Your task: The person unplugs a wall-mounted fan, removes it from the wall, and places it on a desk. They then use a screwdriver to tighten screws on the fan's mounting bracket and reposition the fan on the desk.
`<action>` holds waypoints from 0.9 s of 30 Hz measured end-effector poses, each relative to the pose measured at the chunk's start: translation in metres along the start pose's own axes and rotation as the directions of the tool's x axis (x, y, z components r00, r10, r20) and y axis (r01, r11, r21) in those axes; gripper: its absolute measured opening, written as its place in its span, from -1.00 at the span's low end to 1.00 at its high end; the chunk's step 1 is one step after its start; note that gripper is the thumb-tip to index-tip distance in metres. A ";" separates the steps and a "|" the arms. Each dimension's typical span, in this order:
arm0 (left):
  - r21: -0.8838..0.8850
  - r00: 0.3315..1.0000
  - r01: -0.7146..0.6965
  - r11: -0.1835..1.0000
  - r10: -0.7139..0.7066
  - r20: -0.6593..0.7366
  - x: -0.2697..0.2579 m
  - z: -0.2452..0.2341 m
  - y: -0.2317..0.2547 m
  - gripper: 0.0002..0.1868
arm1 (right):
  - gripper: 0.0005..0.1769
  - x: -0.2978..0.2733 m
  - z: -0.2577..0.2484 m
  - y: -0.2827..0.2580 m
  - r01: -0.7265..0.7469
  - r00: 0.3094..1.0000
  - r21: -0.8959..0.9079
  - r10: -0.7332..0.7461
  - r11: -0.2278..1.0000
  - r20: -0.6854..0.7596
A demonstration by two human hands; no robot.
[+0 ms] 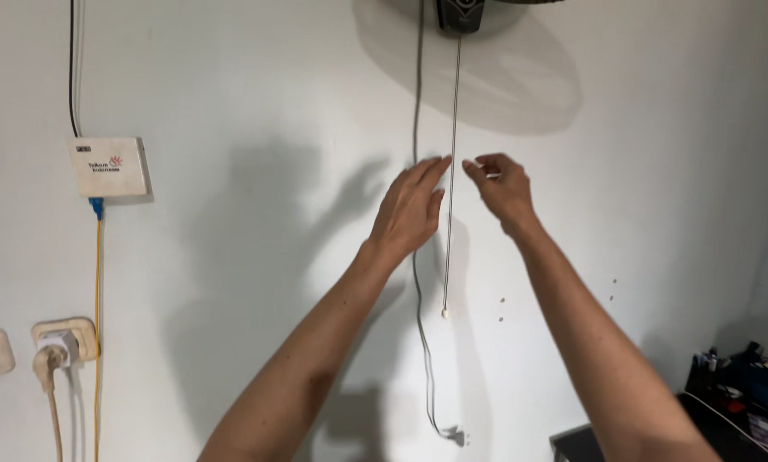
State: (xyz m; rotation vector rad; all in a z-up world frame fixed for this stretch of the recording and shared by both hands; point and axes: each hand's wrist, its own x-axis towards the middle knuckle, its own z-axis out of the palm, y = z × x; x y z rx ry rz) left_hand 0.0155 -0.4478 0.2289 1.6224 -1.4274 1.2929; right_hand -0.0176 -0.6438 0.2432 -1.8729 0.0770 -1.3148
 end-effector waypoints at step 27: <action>-0.077 0.998 0.047 0.996 -0.050 -0.032 0.178 0.018 -0.104 -0.36 | -0.04 0.170 0.030 -0.062 0.195 0.949 -0.079 -0.209 0.978 -0.237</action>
